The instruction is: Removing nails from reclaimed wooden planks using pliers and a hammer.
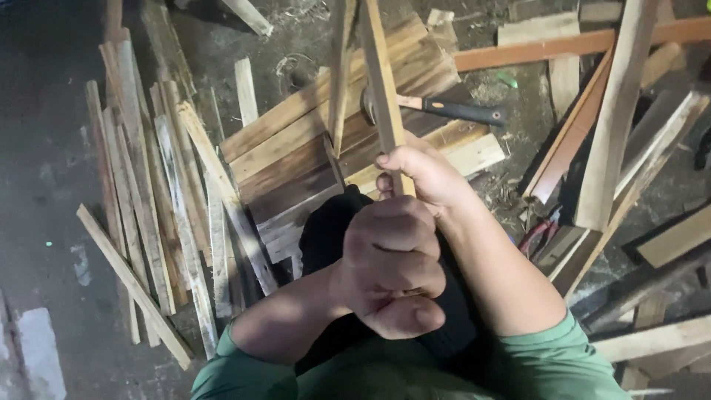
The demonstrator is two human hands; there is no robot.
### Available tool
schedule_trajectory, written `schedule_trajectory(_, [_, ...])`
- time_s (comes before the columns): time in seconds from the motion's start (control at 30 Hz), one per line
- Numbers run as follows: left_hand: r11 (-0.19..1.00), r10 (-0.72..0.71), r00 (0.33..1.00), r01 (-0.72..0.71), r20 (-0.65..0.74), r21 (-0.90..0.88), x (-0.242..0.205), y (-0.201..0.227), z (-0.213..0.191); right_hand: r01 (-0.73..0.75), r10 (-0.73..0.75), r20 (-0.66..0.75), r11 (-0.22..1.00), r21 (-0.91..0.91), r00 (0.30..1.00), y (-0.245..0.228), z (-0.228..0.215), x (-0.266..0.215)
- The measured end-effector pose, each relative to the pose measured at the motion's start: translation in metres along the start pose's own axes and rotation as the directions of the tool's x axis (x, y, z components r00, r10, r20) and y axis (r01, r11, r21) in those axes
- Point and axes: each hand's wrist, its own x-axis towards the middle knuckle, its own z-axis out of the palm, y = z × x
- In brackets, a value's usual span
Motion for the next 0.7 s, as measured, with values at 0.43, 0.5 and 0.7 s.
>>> schedule_trajectory(0.43, [0.998,-0.054,0.997,0.053,-0.051,-0.013,-0.009,-0.003,-0.006,0.041,-0.039,0.028,0.997,-0.058,0.999,0.008,0.004,0.015])
schedule_trajectory(0.5, [0.997,-0.081,0.996,0.081,-0.027,0.012,-0.007,0.006,-0.011,0.144,-0.132,0.122,0.985,-0.095,0.984,0.011,0.009,0.009])
schedule_trajectory(0.7, [0.988,-0.099,0.993,0.105,-0.056,0.115,-0.005,0.0,-0.016,0.406,-0.39,0.156,0.718,-0.565,0.908,0.006,-0.019,-0.058])
